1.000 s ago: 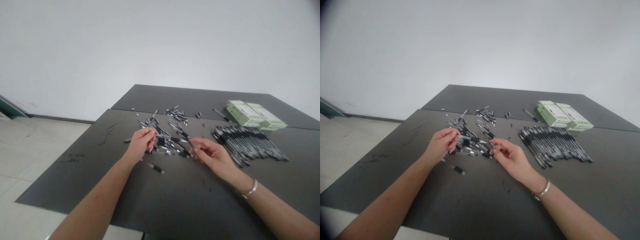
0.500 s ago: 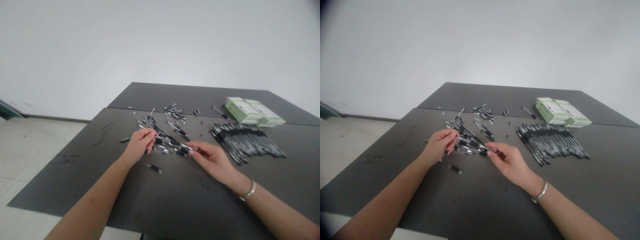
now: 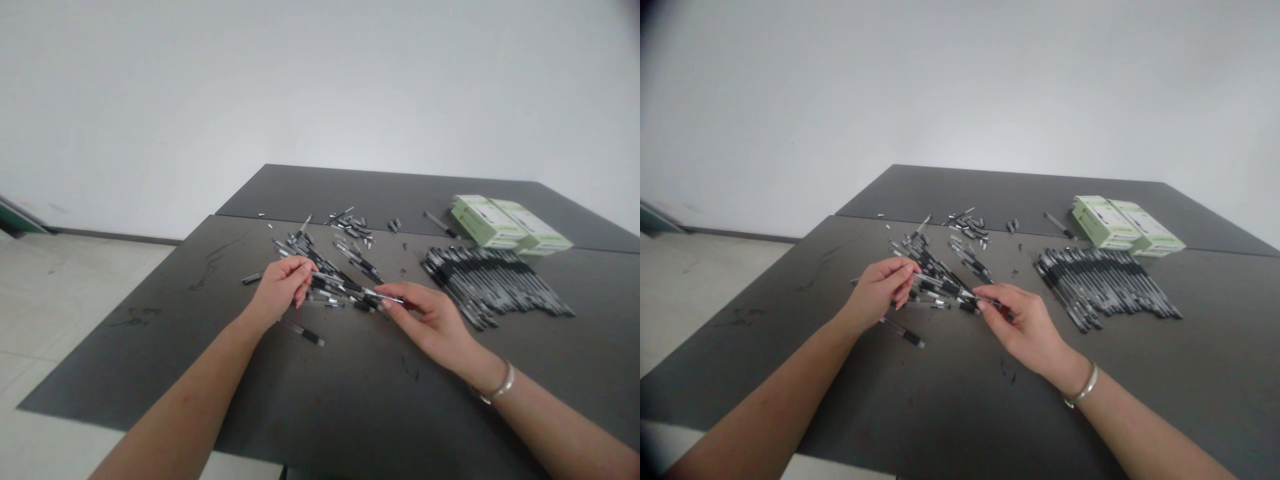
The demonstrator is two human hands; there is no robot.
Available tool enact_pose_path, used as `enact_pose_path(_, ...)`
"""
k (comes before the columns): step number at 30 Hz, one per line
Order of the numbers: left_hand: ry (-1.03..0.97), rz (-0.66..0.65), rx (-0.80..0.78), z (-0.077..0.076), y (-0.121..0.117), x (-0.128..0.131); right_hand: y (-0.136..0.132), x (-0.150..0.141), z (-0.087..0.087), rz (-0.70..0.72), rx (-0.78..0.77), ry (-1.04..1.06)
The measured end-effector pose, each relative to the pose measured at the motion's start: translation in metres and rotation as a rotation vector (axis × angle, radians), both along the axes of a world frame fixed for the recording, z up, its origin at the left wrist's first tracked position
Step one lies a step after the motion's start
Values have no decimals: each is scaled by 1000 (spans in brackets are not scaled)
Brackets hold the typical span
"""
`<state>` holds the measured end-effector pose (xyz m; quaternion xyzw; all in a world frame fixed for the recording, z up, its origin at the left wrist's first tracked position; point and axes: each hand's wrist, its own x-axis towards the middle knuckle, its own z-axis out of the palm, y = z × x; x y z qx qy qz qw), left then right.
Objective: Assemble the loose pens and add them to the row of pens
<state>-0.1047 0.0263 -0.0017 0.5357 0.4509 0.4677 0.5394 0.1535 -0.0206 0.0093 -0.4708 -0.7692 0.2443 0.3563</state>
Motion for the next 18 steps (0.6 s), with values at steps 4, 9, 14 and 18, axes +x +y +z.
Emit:
enact_pose_path(4,26,-17,10,0,0,0,-1,-3,1,17,-4,-15)
enact_pose_path(9,71,-75,7,1,-3,3,-2,-7,-1,-31,-27,-6)
enact_pose_path(14,108,-105,13,2,-3,5,-3,-11,-4,-30,-41,-1)
enact_pose_path(18,129,-148,10,-3,-2,4,-4,-11,-5,-42,-55,-1)
